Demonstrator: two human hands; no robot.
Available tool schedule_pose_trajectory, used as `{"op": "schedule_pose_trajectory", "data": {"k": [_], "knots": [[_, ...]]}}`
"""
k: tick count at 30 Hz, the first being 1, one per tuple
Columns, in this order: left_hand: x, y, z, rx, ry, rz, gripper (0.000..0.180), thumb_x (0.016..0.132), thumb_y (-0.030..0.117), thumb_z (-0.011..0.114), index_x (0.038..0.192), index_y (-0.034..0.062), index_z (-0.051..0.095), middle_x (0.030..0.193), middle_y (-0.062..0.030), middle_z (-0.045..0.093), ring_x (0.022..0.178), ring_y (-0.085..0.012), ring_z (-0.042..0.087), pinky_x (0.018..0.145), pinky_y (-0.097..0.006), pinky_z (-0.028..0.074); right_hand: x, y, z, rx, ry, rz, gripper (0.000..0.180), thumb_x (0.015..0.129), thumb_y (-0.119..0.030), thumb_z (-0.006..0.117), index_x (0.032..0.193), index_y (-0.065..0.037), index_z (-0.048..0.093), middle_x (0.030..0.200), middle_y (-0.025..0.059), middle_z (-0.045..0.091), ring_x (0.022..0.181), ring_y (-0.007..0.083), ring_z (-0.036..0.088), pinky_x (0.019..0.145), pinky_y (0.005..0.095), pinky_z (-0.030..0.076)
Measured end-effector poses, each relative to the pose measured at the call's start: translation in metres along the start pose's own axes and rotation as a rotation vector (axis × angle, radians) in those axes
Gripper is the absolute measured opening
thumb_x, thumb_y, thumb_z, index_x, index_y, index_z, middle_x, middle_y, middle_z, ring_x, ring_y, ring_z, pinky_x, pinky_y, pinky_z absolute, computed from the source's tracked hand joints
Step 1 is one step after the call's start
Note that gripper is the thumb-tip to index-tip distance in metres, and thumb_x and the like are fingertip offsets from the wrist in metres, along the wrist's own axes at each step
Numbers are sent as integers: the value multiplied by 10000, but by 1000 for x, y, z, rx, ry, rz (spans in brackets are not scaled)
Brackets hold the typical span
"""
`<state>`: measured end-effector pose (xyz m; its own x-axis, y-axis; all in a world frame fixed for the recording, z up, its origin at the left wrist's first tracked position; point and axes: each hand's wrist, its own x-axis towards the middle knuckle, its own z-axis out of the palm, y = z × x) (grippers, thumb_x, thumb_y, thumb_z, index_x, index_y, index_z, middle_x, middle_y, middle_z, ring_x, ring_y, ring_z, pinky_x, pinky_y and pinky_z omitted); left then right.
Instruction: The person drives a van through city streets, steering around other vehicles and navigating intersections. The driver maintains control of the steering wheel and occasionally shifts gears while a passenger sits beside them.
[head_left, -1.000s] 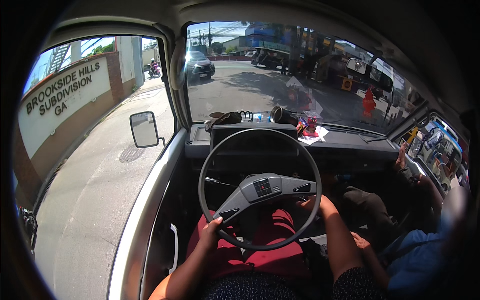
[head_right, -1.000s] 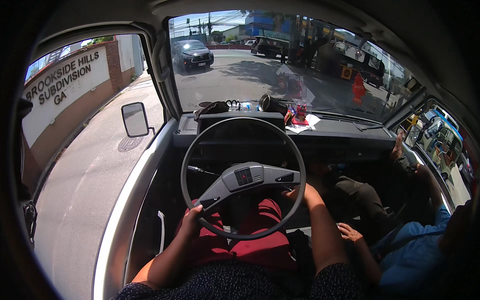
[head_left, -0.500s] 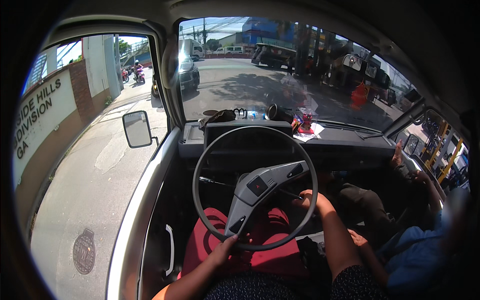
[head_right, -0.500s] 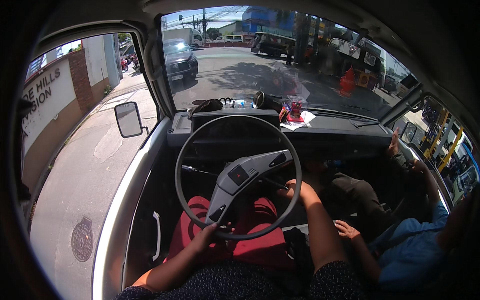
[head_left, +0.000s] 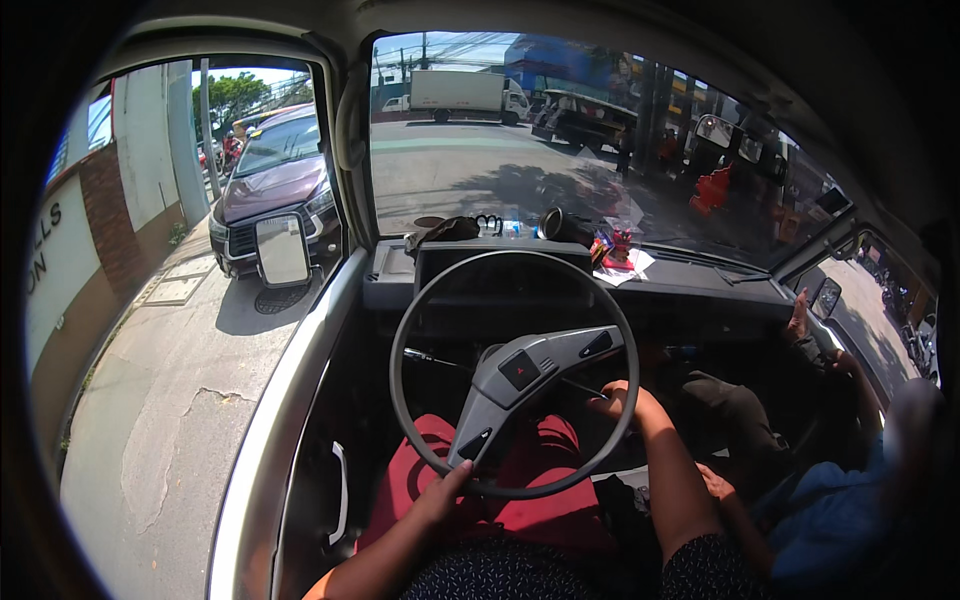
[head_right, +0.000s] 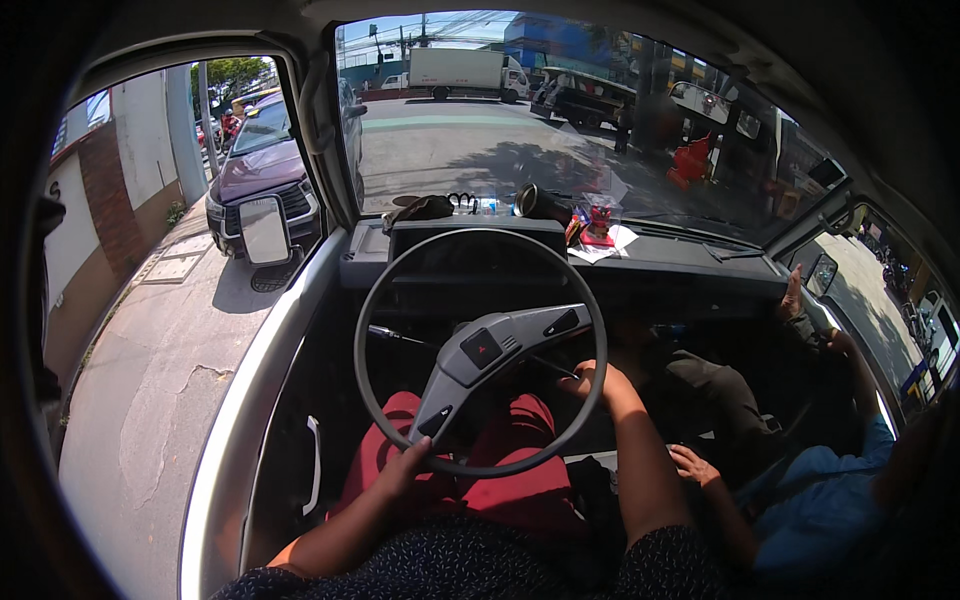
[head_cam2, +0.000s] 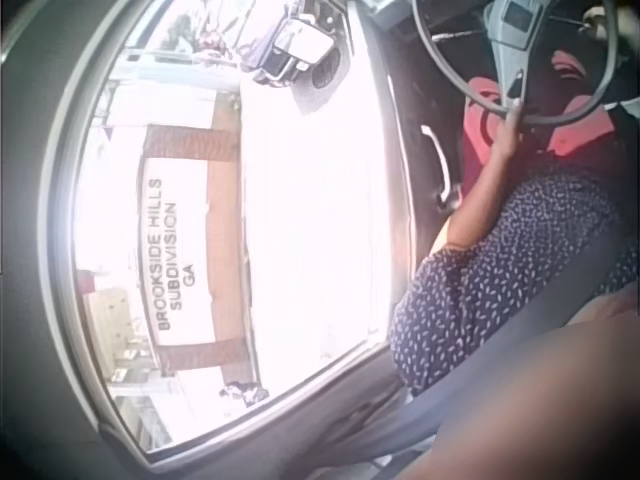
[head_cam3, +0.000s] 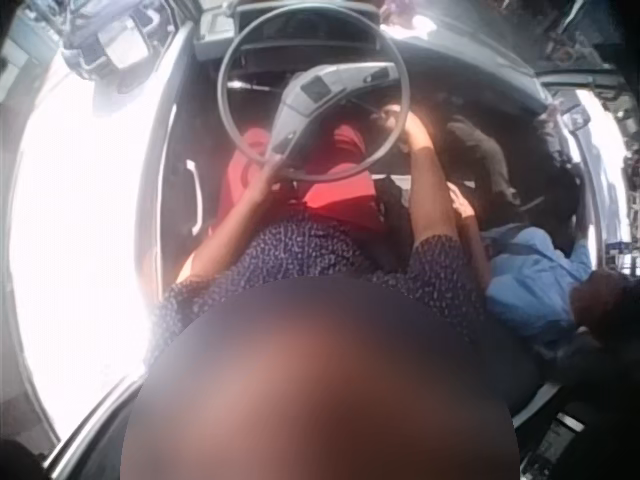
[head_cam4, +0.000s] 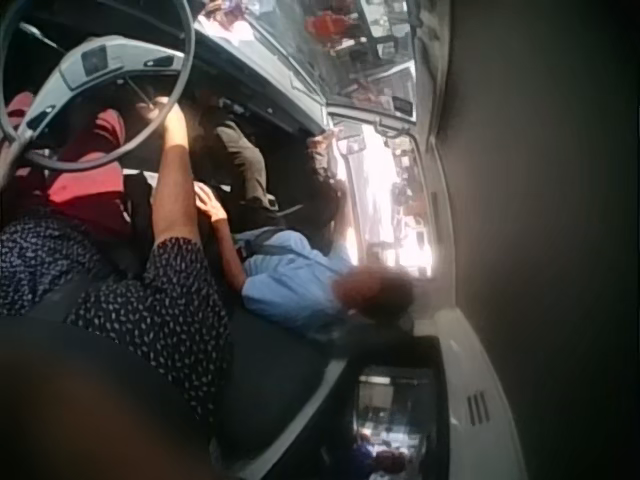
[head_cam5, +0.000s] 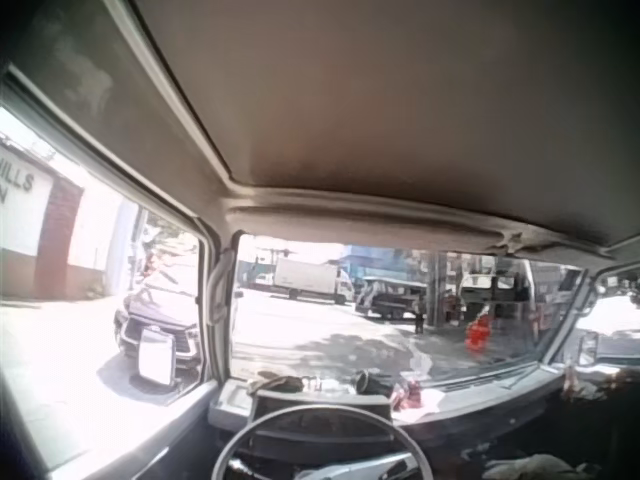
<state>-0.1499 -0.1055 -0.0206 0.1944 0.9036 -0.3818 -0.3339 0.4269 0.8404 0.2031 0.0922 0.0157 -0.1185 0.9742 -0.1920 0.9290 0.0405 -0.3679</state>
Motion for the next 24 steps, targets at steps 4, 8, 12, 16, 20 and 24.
{"op": "schedule_pose_trajectory", "data": {"k": [4, 8, 12, 16, 20, 24], "knots": [[14, 9, -8, 140, 162, 122, 578, 1039, 514, 535, 1437, 96, 549, 1329, -143, 593, 1216, -325, 586, 999, -468, 526, -3, -4, -6, 45, 3, -7, 627, 851, -560, 722, 1185, -30, 750, 1112, 207, 745, 1075, 315, 719, 939, 402, 546], [34, 33, -18, -112, 317, 304, 507, 1059, 444, 564, 1421, 88, 555, 1286, -87, 615, 1135, -207, 600, 935, -351, 507, 14, 9, 1, -29, 71, -63, 566, 875, -538, 733, 1136, -37, 761, 944, 183, 761, 935, 296, 746, 848, 408, 559], [56, 71, -26, 24, 501, 493, 418, 1055, 297, 602, 1389, 48, 564, 1161, -67, 608, 983, -147, 593, 857, -299, 506, 50, 55, 27, 208, 128, -352, 352, 896, -349, 782, 1108, -68, 759, 892, 94, 745, 776, 190, 687, 698, 374, 565], [72, 104, -29, 5, 480, 484, 436, 997, 159, 674, 1388, 7, 555, 1145, -72, 614, 964, -146, 602, 863, -292, 504, 82, 86, 40, 117, 130, -486, 227, 849, -193, 780, 1021, -48, 755, 892, 85, 752, 785, 174, 684, 745, 361, 576], [88, 134, -35, 283, 475, 535, 433, 981, 85, 672, 1388, -7, 555, 1132, -73, 628, 984, -140, 607, 875, -292, 503, 70, 77, 10, 144, -64, -290, 377, 820, -251, 687, 1065, 30, 744, 893, 159, 749, 776, 208, 711, 693, 382, 551], [105, 163, -44, 436, 392, 646, 385, 955, 96, 685, 1321, 8, 605, 1046, -59, 664, 950, -146, 615, 837, -318, 508, 44, 43, -16, 62, 2, -53, 543, 796, -341, 710, 1196, 27, 729, 1111, 231, 754, 1050, 314, 742, 905, 393, 559]]}}
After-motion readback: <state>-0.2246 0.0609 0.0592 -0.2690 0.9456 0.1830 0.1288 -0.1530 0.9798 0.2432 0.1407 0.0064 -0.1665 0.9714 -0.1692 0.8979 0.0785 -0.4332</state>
